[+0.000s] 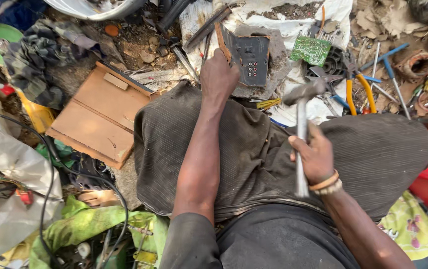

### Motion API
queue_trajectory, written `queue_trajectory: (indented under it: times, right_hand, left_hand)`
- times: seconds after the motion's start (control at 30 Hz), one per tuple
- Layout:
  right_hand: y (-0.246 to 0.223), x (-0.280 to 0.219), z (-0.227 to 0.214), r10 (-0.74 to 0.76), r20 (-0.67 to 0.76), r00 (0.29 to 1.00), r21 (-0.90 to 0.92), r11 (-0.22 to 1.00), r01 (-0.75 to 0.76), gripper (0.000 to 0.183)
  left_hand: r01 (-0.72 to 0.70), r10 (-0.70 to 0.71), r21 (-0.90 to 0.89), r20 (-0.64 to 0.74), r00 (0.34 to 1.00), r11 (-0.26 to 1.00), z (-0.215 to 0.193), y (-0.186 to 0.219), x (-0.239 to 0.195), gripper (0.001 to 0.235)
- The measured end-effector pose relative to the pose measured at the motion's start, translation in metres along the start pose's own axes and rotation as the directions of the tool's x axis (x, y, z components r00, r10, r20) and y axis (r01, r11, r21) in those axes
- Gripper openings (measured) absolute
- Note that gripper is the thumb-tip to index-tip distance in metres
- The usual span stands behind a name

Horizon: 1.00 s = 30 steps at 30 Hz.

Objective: The person uses pliers and a hammer to break apart a small electronic device, separating the casing from the internal circuit board. They then use a screwdriver to pry components off the circuit board.

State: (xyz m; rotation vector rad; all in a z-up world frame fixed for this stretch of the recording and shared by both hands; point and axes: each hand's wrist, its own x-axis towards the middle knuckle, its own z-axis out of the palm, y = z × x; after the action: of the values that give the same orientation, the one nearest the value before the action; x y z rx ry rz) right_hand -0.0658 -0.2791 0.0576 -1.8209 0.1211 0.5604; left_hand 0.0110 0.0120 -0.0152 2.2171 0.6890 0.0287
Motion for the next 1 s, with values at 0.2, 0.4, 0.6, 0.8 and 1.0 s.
queue_trajectory:
  times: [0.2,0.4,0.6,0.8,1.0]
  right_hand:
    - [-0.068,-0.014,0.000,-0.537,-0.107,0.837,-0.019,0.843,0.538,0.021]
    - [-0.025,0.081,0.045,-0.459,0.215,0.862,-0.423,0.751,0.506,0.033]
    - [-0.028,0.065,0.045,-0.064,0.072,0.995,-0.345,0.935,0.085,0.047]
    - [-0.038,0.013,0.011,-0.124,-0.002,0.992,-0.025,0.992,0.124,0.033]
    - [0.047,0.024,-0.031,0.326,0.095,0.940,0.134,0.932,-0.337,0.032]
  left_hand:
    - [-0.085,0.088,0.040,-0.082,0.993,0.996,-0.007,-0.001,0.009,0.030]
    - [-0.046,0.046,0.022,-0.025,0.999,0.999,-0.011,0.001,0.007,0.030]
    - [-0.016,0.016,-0.025,0.010,1.000,1.000,-0.009,0.000,0.010,0.028]
    - [-0.001,-0.011,-0.205,-0.054,0.998,0.979,-0.030,0.000,0.008,0.027]
    - [0.131,-0.170,-0.752,0.026,0.985,0.646,-0.059,-0.011,0.008,0.033]
